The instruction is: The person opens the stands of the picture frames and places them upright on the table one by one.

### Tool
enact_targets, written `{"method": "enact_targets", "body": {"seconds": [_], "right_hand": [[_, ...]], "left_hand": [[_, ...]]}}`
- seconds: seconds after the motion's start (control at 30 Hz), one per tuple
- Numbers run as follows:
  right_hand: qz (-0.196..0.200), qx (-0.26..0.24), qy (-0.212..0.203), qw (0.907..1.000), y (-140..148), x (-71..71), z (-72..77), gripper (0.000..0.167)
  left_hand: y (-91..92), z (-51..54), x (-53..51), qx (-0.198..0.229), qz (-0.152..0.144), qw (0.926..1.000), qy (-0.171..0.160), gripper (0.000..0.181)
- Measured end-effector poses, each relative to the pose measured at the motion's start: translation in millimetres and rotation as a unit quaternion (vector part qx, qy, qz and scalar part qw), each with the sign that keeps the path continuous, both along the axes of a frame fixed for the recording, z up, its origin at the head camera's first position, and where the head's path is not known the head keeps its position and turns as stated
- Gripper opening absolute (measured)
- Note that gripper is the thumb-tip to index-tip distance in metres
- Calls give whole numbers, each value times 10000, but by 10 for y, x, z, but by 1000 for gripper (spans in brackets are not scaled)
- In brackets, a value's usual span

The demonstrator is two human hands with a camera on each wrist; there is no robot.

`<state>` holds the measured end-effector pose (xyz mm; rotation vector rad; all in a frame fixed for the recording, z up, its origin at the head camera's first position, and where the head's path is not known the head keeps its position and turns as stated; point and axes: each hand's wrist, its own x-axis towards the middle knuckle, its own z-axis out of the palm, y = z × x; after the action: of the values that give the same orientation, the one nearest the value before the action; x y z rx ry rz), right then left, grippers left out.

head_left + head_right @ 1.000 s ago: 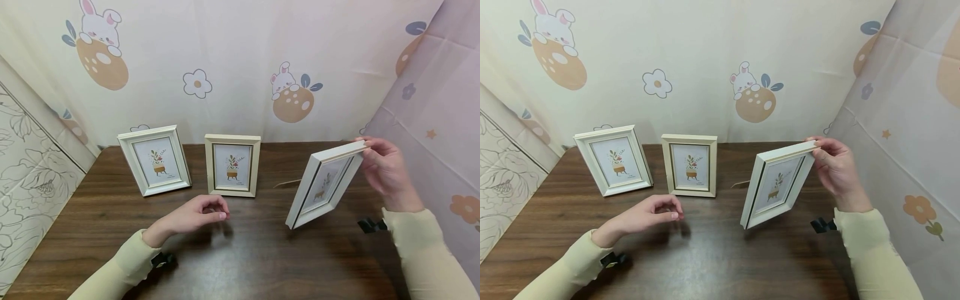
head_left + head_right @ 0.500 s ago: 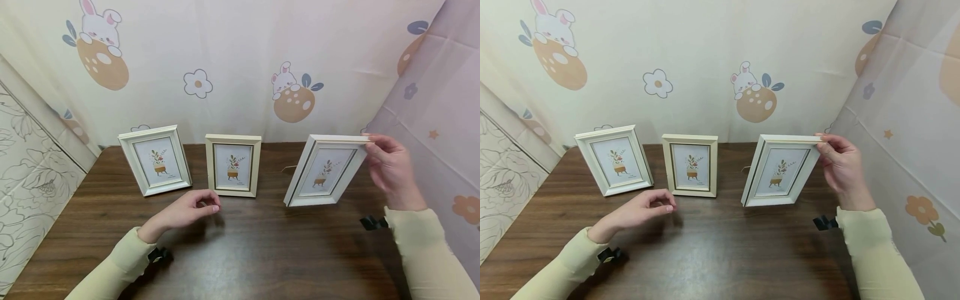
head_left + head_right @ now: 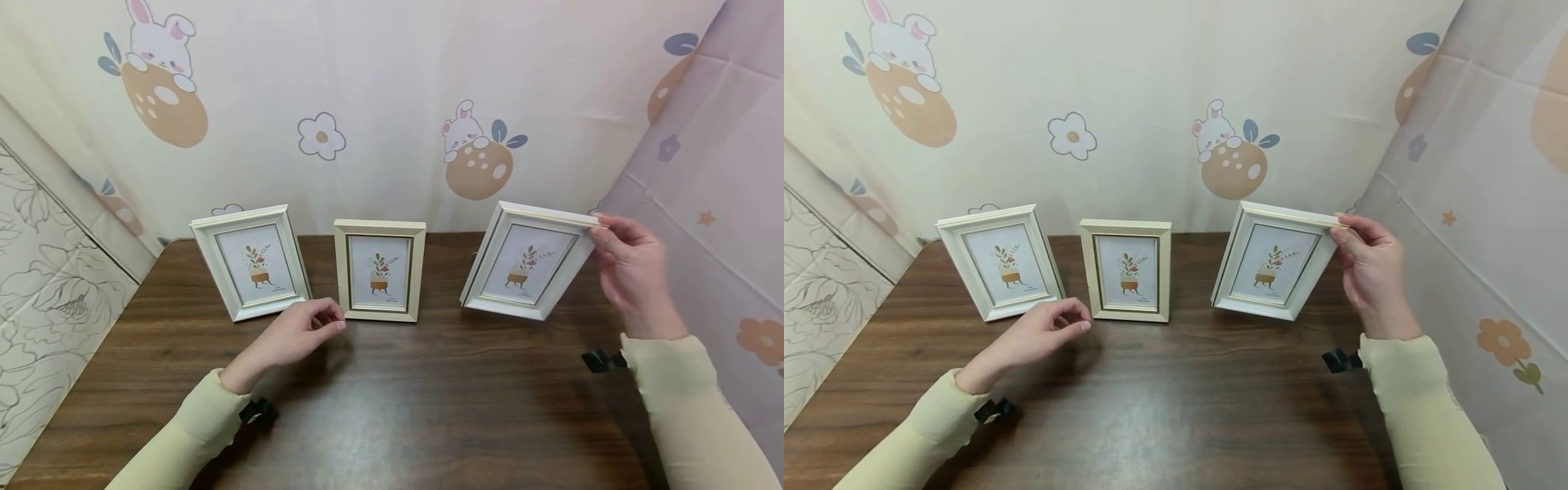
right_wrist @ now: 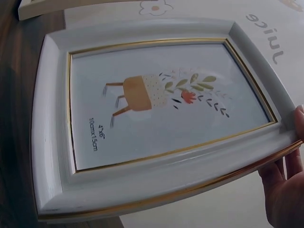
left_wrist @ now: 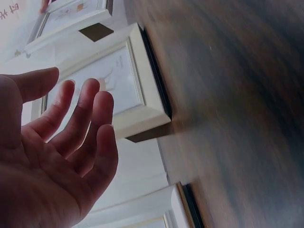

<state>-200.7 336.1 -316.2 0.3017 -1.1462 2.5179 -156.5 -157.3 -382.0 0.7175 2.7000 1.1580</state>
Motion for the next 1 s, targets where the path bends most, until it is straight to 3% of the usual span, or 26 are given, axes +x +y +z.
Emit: {"method": "enact_targets", "body": {"seconds": [0.2, 0.3, 0.47, 0.67, 0.83, 1.0], "right_hand": [[-173, 95, -151, 9997, -3, -13, -16, 19], [-243, 185, -289, 9991, -16, -11, -13, 19], [-407, 431, -552, 9967, -57, -7, 0, 20], [-354, 585, -697, 9952, -87, -32, -56, 21], [-367, 534, -636, 9959, -62, -55, -116, 20], [-429, 990, -759, 9913, -38, -53, -123, 18]], "left_hand": [[-92, -34, -56, -297, 302, 9978, 506, 5], [-162, -70, -98, -310, 432, 9968, 599, 6], [-286, -113, -142, 261, 546, 9980, 207, 8], [-386, -145, -152, 914, 618, 9931, -387, 20], [-399, -124, -149, 1488, 426, 9824, -1047, 21], [-382, -88, -143, 1909, 119, 9706, -1461, 22]]}}
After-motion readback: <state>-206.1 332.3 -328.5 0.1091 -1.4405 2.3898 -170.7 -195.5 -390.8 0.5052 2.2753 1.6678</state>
